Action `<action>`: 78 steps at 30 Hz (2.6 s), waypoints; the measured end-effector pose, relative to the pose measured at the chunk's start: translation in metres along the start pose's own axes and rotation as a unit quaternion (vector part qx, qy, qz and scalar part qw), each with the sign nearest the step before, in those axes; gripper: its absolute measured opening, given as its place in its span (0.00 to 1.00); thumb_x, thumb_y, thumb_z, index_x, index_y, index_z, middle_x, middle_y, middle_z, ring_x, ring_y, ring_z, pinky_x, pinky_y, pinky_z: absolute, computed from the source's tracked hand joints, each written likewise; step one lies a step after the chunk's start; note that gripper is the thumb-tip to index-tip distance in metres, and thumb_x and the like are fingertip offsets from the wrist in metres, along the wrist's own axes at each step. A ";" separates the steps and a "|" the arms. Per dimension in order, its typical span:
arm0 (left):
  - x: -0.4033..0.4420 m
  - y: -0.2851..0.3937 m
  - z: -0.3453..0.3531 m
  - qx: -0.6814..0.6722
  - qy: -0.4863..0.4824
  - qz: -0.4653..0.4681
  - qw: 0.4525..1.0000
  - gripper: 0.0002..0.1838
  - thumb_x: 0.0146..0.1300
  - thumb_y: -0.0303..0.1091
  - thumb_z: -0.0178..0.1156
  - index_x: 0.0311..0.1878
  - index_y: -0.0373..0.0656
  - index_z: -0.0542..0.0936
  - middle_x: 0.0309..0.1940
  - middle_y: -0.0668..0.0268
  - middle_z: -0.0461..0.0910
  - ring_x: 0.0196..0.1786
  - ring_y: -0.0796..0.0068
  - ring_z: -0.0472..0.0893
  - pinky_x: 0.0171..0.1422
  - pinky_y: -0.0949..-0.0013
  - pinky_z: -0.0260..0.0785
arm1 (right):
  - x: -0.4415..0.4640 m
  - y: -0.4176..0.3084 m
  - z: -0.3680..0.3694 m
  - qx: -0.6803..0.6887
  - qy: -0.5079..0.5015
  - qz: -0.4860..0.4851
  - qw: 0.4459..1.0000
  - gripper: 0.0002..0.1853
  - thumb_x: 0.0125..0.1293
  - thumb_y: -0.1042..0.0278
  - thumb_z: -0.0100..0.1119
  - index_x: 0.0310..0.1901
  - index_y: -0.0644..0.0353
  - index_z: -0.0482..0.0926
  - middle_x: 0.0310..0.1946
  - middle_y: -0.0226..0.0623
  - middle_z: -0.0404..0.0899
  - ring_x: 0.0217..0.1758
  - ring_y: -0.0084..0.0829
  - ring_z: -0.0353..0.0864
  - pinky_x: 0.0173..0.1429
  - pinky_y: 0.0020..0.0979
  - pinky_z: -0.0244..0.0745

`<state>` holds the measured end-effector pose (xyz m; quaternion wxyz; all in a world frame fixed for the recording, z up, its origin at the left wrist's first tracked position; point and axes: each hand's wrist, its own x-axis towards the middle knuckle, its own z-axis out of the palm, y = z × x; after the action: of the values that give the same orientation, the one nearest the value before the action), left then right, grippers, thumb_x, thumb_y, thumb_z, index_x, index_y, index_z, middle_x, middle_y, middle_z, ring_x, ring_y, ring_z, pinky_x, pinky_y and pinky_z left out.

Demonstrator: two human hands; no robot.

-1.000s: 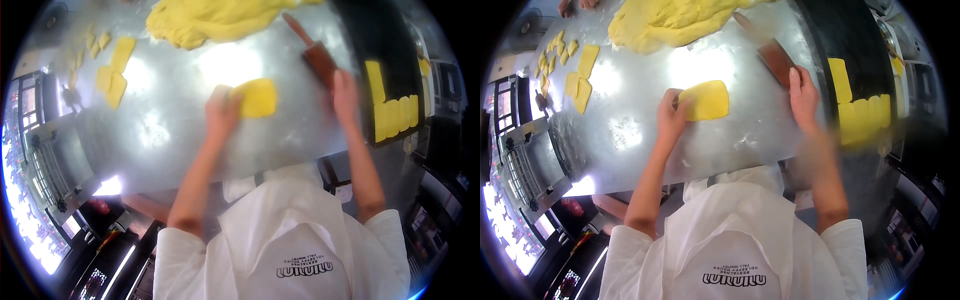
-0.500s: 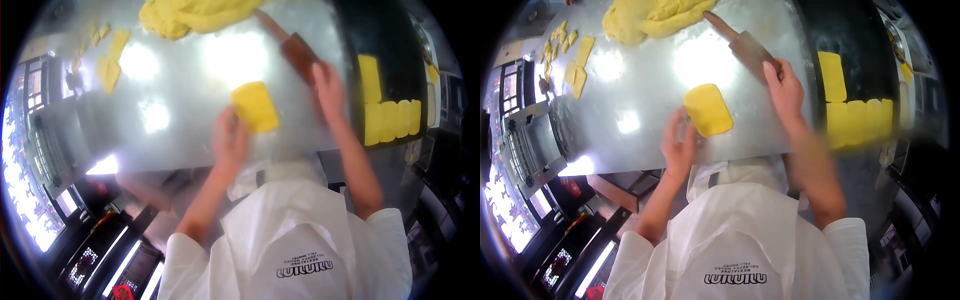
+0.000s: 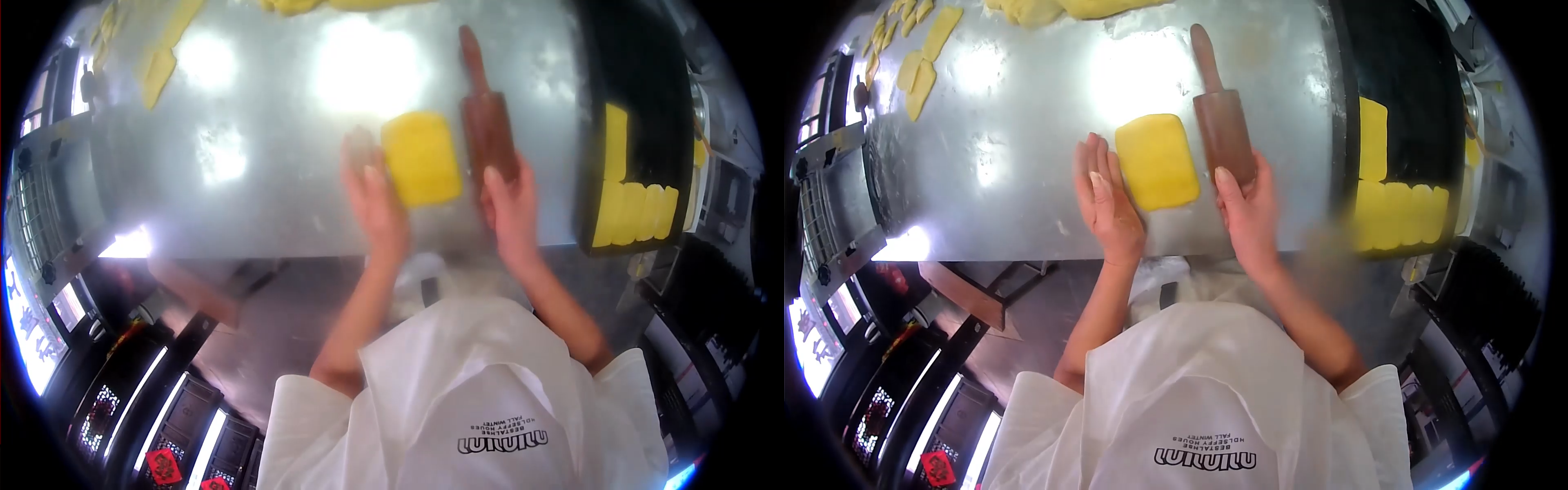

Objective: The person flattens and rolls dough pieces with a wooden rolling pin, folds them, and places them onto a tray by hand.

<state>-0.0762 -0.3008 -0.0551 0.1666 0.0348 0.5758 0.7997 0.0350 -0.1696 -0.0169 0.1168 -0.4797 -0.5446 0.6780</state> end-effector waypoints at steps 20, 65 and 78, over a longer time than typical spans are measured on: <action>0.021 -0.001 -0.002 0.575 -0.095 0.202 0.787 0.41 0.77 0.45 0.59 0.80 0.27 0.56 0.79 0.41 0.60 0.82 0.38 0.57 0.87 0.44 0.47 | 0.032 -0.007 -0.073 -0.336 -0.041 -0.112 0.934 0.39 0.70 0.52 0.72 0.75 0.59 0.64 0.60 0.51 0.83 0.59 0.43 0.86 0.65 0.39 0.79; 0.039 0.062 -0.051 0.605 -0.149 0.291 0.726 0.30 0.72 0.45 0.64 0.70 0.38 0.72 0.70 0.47 0.72 0.72 0.44 0.70 0.74 0.47 0.64 | 0.085 -0.047 -0.042 -0.281 -0.177 -0.073 0.940 0.36 0.65 0.42 0.73 0.70 0.50 0.76 0.47 0.43 0.87 0.49 0.40 0.87 0.56 0.36 0.80; 0.030 0.023 -0.030 0.628 -0.434 0.252 0.595 0.52 0.65 0.65 0.62 0.81 0.38 0.60 0.82 0.52 0.58 0.84 0.49 0.57 0.86 0.47 0.51 | 0.095 -0.032 -0.071 -0.348 0.052 -0.190 0.916 0.36 0.67 0.36 0.68 0.69 0.48 0.74 0.53 0.38 0.87 0.55 0.38 0.87 0.64 0.35 0.77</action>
<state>-0.1174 -0.3252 -0.0477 0.1259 0.6173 0.7638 0.1405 0.0299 -0.0489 -0.0356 0.0972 -0.4120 -0.8203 0.3845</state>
